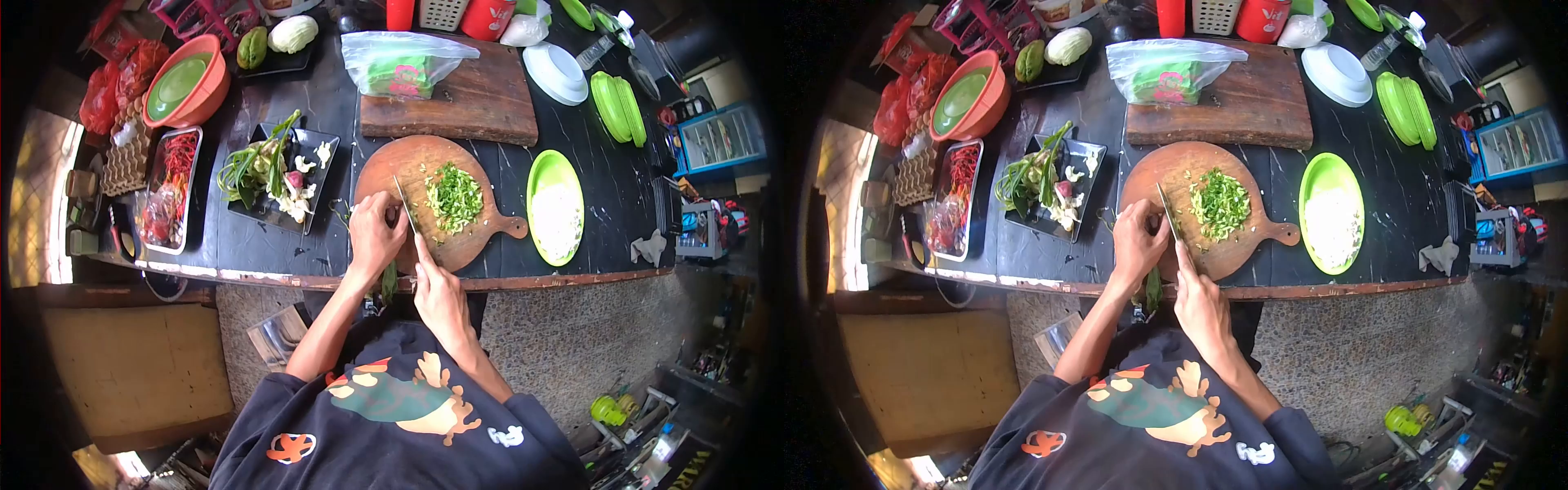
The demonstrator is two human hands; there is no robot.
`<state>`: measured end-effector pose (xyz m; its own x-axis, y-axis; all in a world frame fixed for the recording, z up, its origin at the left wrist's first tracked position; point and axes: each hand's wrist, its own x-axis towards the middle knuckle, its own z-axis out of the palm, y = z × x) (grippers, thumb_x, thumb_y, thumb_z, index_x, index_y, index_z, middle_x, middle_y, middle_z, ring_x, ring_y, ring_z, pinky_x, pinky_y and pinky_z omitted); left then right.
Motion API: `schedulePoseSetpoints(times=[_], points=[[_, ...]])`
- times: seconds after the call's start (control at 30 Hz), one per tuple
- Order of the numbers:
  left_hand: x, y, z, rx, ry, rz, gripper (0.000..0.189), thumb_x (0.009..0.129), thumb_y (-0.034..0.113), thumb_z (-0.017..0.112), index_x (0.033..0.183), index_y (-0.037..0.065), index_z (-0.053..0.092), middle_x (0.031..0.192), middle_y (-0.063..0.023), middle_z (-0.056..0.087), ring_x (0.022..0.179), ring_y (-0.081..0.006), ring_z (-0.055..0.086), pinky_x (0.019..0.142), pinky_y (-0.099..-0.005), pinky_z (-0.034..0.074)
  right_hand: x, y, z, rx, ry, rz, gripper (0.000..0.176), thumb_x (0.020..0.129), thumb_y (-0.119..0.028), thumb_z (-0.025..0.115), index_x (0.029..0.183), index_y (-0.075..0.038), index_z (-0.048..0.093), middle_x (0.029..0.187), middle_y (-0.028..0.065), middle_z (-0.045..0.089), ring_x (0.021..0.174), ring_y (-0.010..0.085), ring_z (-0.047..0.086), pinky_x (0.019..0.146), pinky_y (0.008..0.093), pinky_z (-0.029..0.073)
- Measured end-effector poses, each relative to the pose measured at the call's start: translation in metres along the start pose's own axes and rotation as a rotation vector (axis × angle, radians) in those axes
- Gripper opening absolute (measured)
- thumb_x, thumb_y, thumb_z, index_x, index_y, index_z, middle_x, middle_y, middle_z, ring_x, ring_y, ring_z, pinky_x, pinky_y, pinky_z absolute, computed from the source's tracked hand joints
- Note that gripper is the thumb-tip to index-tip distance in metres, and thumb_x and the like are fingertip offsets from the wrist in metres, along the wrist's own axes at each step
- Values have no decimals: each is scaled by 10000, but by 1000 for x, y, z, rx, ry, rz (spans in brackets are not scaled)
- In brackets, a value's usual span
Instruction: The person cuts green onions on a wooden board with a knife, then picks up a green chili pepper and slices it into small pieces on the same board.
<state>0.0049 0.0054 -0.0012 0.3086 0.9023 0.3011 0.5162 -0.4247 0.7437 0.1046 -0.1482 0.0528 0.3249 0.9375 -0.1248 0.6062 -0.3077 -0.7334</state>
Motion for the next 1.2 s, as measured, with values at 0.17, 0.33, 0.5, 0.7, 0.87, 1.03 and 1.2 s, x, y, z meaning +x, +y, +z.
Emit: schedulePoseSetpoints(times=[0.17, 0.33, 0.5, 0.7, 0.87, 1.03, 1.2], points=[[-2, -4, -3, 1, -16, 75, 142, 925, 100, 836, 929, 17, 721, 803, -146, 663, 767, -359, 653, 725, -487, 516, 11, 6, -12, 24, -30, 20, 594, 1150, -153, 595, 1737, -174, 505, 1101, 373, 774, 1003, 534, 781, 857, 614, 629], [-7, 9, -6, 132, 14, 95, 126, 931, 117, 834, 939, 30, 744, 810, -138, 675, 787, -359, 672, 738, -490, 540, 46, 3, -6, 58, -28, 1, 559, 1160, -177, 592, 1717, -186, 538, 992, 347, 782, 936, 527, 788, 829, 625, 626], [-10, 8, -12, 158, 4, 68, 122, 934, 123, 839, 936, 29, 761, 823, -135, 702, 805, -345, 700, 736, -469, 556, 32, 4, -7, 28, 21, -1, 550, 1156, -199, 611, 1704, -201, 558, 916, 332, 771, 887, 518, 793, 785, 612, 631], [-11, 7, -12, 124, 19, 53, 109, 930, 111, 850, 957, 34, 778, 834, -128, 711, 787, -330, 693, 732, -449, 550, 12, 14, -17, 39, 21, 86, 553, 1144, -164, 624, 1693, -216, 575, 964, 336, 773, 944, 538, 775, 794, 617, 620], [1, 9, -7, 175, -6, 125, 92, 931, 108, 846, 951, 46, 781, 837, -120, 713, 773, -330, 672, 740, -451, 534, 16, 25, -12, 189, 143, -31, 575, 1129, -115, 629, 1695, -194, 564, 1080, 330, 786, 1015, 521, 778, 845, 593, 628], [2, 4, -4, 148, 5, 122, 72, 923, 102, 842, 941, 58, 788, 832, -114, 722, 758, -336, 661, 735, -460, 528, 16, 21, -12, 313, 86, -58, 570, 1146, -136, 634, 1708, -169, 548, 962, 379, 719, 917, 548, 756, 748, 593, 574], [0, 6, 3, 152, 39, 133, 64, 918, 94, 829, 926, 67, 772, 817, -88, 699, 785, -329, 632, 762, -467, 510, 16, 12, -5, 312, 57, 3, 569, 1153, -142, 629, 1714, -192, 546, 868, 362, 691, 833, 550, 740, 708, 594, 551]])
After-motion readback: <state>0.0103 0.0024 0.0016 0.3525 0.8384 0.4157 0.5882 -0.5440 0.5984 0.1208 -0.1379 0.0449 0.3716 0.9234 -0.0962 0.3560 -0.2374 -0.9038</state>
